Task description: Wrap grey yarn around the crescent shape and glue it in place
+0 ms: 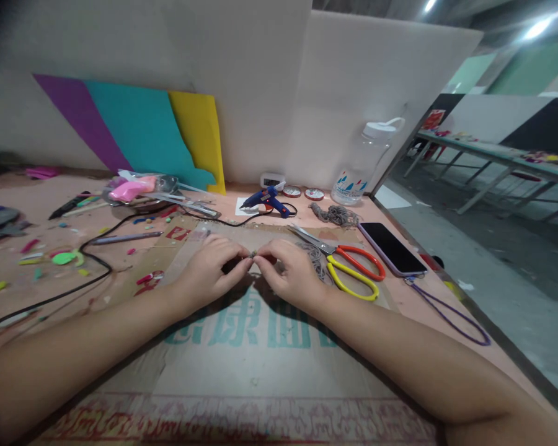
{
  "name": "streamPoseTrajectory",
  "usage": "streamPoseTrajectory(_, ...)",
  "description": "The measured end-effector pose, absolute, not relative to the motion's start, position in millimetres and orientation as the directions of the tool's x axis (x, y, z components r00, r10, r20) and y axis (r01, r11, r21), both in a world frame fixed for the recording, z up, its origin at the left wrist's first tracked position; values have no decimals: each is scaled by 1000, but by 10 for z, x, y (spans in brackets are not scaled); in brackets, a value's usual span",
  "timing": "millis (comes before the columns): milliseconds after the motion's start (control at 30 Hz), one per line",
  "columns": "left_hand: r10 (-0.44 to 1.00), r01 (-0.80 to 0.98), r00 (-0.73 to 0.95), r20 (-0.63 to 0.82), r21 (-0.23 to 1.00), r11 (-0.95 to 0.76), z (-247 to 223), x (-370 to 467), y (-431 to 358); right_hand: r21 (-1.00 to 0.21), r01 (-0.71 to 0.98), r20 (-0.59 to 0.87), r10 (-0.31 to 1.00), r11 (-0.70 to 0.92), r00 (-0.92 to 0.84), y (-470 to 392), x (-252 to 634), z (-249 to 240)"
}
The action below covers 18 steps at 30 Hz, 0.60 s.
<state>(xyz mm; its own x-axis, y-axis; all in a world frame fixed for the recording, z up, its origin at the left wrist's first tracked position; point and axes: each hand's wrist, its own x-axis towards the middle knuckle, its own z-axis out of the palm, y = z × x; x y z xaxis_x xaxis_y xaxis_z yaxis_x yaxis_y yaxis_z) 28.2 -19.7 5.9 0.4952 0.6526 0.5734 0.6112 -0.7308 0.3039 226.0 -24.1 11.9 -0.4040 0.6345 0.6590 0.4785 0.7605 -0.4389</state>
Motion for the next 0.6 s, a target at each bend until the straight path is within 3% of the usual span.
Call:
streamPoseTrajectory(167,605,601,563,563,224,-768,83,284,-213,-471,445,642,642,762,-420,-287,2281,124)
streamPoseTrajectory(367,592,559,523,613,277,-781,84,272,-237,-789,294,532,839,539,-113,-228,2298,75)
streamPoseTrajectory(600,592,551,505,628,293,-781,63,265,-222,-885,231,353,907,403,-230,-185,2234,86)
